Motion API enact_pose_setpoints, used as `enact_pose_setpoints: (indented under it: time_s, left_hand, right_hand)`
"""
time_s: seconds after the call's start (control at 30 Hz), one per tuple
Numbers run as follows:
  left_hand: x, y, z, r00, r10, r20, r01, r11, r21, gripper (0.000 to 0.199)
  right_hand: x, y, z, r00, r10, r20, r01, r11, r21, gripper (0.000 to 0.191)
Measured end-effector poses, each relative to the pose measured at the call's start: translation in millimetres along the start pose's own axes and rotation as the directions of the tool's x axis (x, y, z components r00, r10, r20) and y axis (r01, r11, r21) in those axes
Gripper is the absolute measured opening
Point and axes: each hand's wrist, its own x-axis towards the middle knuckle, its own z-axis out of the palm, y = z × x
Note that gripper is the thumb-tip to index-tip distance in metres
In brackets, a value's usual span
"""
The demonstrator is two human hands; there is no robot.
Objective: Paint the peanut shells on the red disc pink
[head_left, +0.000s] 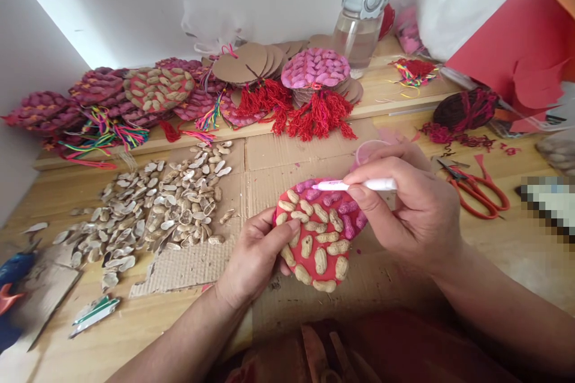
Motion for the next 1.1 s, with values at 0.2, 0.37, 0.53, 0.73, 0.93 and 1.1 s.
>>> enact_pose_setpoints:
  time_s: [0.2,0.37,0.53,0.73,0.93,1.1]
  left_hand:
    - [-0.2,1.3,0.7,1.0,-0.012,-0.017,0.012,1.0,0.001,0.032]
    - [0.0,4.1,4.3,0.999,-0.03,-0.025,0.03,0.999,-0.014,0.037]
    - [0.8,5.0,5.1,0.998,-0.037,-0.051,0.034,0.998,-0.05,0.038]
    - [1.1,4.9,5.1,0.997,-0.047,-0.057,0.043,0.996,-0.075,0.039]
    - [0.4,5.2,5.4,0.997,-0.045,-0.064,0.041,0.997,-0.071,0.039]
    - [0.8,5.7,6.0,0.997,-0.049,-0.063,0.044,0.997,-0.066,0.039]
  right_hand:
    - [2.1,1.2,-0.1,0.999,-0.025,-0.025,0.024,0.999,-0.021,0.007]
    - [1.1,-0.7,0.2,0.999,-0.023,-0.042,0.024,1.0,0.01,0.009]
    - [-1.1,1.1,2.2,1.0,-0.025,0.013,0.025,0.999,0.031,0.013]
    - [0.0,1.3,2.8,1.0,0.012,-0.023,-0.011,0.998,0.061,0.011]
    - [-0.7,0.9,2.9,0.999,0.042,-0.021,-0.041,0.997,0.061,0.011]
    - [-1.3,0.6,2.6,0.999,0.049,-0.008,-0.048,0.995,0.086,0.013]
